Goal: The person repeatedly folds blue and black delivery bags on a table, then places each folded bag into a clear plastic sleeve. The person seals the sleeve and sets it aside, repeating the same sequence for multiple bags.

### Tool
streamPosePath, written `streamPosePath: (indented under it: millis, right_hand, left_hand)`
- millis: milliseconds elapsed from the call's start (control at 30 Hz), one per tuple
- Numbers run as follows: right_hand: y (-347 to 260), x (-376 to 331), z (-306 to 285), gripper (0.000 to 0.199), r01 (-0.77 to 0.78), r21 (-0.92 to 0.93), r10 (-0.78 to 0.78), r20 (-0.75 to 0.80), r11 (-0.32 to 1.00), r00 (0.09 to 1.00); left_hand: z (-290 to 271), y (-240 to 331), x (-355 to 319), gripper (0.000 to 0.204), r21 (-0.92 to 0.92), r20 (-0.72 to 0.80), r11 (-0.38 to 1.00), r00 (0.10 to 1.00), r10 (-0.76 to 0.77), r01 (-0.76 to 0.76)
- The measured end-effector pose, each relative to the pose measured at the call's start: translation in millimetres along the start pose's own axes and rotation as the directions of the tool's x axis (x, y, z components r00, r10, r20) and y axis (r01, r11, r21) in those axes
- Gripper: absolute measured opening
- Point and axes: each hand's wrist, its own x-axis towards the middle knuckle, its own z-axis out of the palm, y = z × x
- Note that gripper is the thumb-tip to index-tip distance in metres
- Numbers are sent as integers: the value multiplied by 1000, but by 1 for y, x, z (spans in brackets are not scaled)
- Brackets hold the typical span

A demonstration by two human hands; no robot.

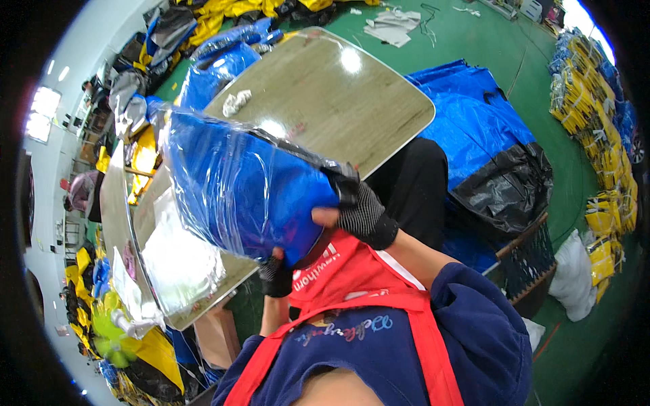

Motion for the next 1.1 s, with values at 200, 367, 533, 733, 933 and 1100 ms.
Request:
streamPosePath:
  millis: [200, 367, 533, 733, 933, 1100]
  right_hand:
    - [-3, 59, -31, 49, 326, -358, -310, 103, 875, 945]
    - [7, 62, -35, 61, 437, -450, -356, 256, 779, 899]
    - [36, 59, -28, 61, 480, -434, -501, 75, 762, 862]
    - [32, 71, -49, 41, 330, -4, -312, -332, 944, 890]
    - [38, 77, -20, 72, 379, 402, -205, -413, 834, 887]
    - [24, 71, 26, 77, 231, 667, 37, -361, 708, 932]
  left_hand:
    - [51, 95, 29, 23, 689, 504, 558, 859, 92, -464]
    - [134, 232, 64, 65, 380, 914, -472, 247, 321, -796]
    - [162, 181, 105, 58, 223, 956, -106, 196, 217, -969]
    - [185, 125, 40, 87, 277, 856, 69, 279, 434, -958]
    - [114, 104, 115, 85, -60, -106, 923, 922, 372, -380]
    - [126, 110, 101, 68, 144, 197, 853, 859, 472, -501]
